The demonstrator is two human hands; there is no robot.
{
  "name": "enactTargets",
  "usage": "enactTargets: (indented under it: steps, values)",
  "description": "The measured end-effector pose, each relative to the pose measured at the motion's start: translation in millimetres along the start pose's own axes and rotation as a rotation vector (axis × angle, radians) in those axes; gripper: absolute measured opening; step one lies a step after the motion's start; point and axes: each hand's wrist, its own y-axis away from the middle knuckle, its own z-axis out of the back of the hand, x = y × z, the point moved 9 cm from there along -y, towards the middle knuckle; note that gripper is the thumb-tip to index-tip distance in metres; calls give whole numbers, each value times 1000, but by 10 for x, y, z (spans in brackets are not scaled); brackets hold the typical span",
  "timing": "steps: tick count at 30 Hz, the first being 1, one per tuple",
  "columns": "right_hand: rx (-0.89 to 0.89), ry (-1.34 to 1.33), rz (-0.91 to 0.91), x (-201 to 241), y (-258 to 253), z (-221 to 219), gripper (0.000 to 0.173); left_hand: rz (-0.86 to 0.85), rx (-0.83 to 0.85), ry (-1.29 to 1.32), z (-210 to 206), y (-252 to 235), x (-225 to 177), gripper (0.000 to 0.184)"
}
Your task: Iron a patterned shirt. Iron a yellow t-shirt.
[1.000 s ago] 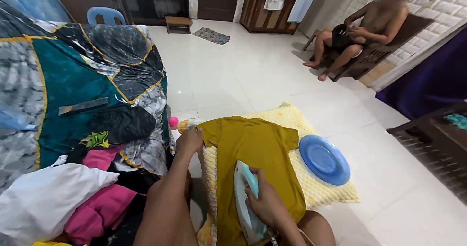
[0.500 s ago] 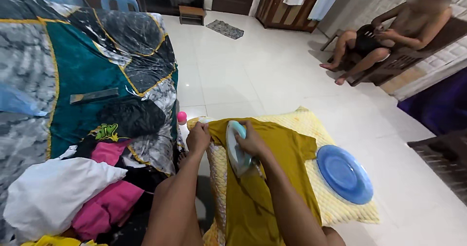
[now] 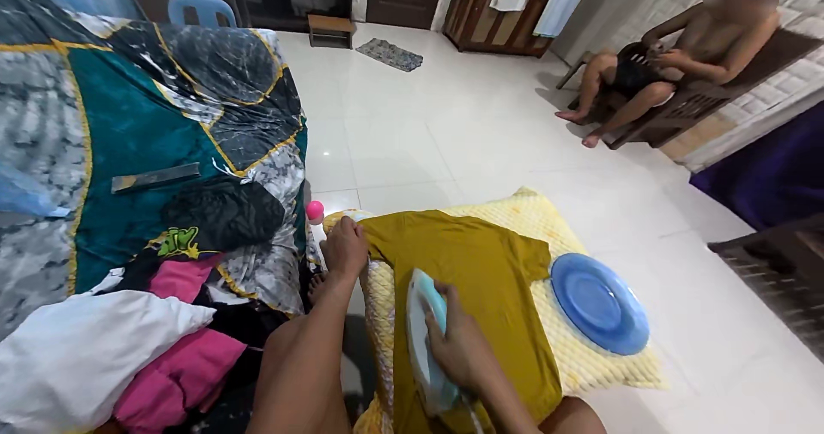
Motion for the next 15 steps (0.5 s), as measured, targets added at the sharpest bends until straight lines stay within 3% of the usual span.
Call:
enactTargets:
  steps: [3, 6, 9, 15]
  values:
    - [-54, -31, -23, -147, 233, -79, 69, -347, -126, -32, 56, 295, -484, 45]
    - [-59, -41, -53, -154, 192, -70, 69, -556, 63, -47, -346, 573, -813, 53]
    - [-81, -54, -61, -57, -57, 67, 68, -475, 307, -208, -674, 541, -685, 64]
    - [-207, -102, -85, 248, -1044, 696, 69, -355, 273, -259, -622, 424, -509, 65]
